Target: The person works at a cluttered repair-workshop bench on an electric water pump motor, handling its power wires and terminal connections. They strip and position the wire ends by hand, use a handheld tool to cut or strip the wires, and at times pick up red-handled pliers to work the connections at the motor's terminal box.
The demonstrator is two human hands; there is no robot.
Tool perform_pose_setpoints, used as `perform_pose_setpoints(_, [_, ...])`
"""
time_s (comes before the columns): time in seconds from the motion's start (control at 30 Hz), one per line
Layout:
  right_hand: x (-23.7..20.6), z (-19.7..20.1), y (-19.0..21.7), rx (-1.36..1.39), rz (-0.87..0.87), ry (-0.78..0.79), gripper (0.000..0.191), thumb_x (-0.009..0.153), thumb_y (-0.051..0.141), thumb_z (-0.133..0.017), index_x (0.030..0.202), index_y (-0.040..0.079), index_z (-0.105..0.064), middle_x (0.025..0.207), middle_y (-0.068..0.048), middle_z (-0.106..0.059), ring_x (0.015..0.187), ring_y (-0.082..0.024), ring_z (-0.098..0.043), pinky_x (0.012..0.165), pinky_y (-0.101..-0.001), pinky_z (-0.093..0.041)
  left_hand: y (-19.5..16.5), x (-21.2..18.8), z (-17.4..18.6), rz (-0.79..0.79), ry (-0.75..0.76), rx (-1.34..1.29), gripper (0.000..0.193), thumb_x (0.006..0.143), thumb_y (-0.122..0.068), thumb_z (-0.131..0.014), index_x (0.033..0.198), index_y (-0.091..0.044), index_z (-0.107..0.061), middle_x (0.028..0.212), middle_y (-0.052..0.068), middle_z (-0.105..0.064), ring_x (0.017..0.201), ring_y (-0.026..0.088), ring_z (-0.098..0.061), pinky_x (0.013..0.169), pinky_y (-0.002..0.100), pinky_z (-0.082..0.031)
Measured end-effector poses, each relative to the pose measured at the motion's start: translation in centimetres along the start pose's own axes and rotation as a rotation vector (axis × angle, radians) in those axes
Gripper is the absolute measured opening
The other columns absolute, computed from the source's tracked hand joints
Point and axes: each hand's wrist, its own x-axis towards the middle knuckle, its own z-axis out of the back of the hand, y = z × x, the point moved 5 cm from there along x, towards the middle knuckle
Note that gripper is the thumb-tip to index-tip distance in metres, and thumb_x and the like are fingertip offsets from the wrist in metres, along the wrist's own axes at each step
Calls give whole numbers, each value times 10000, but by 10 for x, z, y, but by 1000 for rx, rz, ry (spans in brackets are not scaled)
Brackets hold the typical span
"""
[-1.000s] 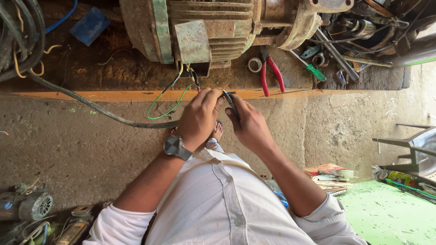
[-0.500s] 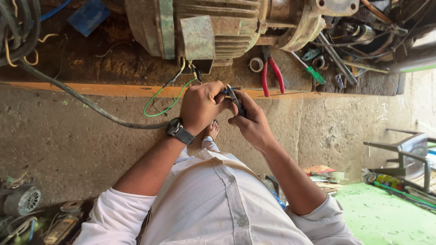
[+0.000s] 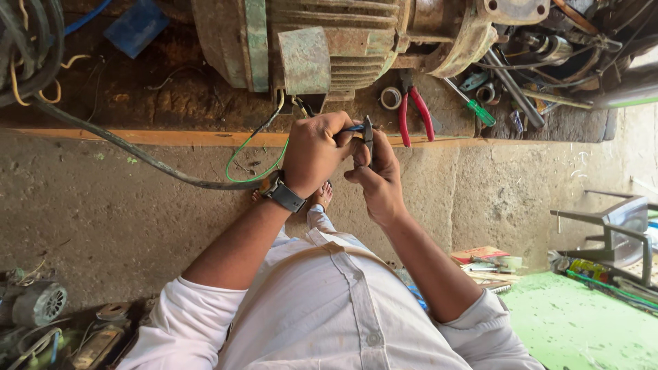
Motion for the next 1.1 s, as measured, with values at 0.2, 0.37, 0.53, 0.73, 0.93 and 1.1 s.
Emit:
perform_pose_setpoints(0.2, [-5, -4, -14, 193, 2, -48, 715, 758, -143, -540, 1445, 50, -497, 970, 56, -456, 888, -58, -467, 785, -206, -436, -2, -2, -2, 19, -1, -2, 168, 832, -35, -750, 992, -86, -753, 817, 132, -728, 727, 288, -731, 634, 378, -558])
perform_pose_setpoints(0.37, [-4, -9, -7, 190, -50, 10, 695, 837, -108, -549, 1504, 65, -460, 1146, 3, -586, 1022, -94, -558, 904, -244, -470, -8, -1, 5, 109, 66, -16, 279, 761, -216, -826, 969, -60, -724, 781, 134, -713, 680, 297, -718, 623, 389, -551])
perform_pose_setpoints(0.53, [-14, -9, 56, -1013, 469, 64, 568, 969, 60, -653, 1512, 50, -487, 1358, -175, -627, 1279, -319, -586, 1074, -405, -473, -30, -15, 18, 85, 211, 100, 504, 912, -439, -807, 950, 6, -573, 858, 178, -661, 837, 393, -675, 733, 456, -523])
perform_pose_setpoints(0.73, [-36, -17, 85, -1288, 445, 45, 520, 993, 103, -611, 1502, 82, -510, 1050, -126, -658, 1002, -369, -596, 1002, -489, -482, -51, -24, 36, -56, 96, -55, 230, 1102, -227, -549, 1186, -14, -572, 1075, 148, -686, 1035, 374, -649, 833, 464, -513])
perform_pose_setpoints(0.93, [-33, -14, 74, -1063, 197, 41, 522, 1016, 116, -569, 1527, 128, -466, 1082, -163, -635, 928, -361, -642, 815, -444, -520, -55, -32, 37, -148, -33, 367, 108, 1002, -228, -643, 1030, -124, -649, 873, 33, -743, 835, 272, -680, 819, 517, -481])
perform_pose_setpoints(1.1, [-33, -26, 73, -1224, 503, 63, 539, 1002, 84, -578, 1525, 85, -449, 1166, -163, -618, 988, -402, -617, 882, -470, -517, -39, -34, 28, 38, 27, 132, 135, 1063, -184, -595, 1103, -57, -621, 864, 90, -717, 822, 302, -716, 689, 429, -537])
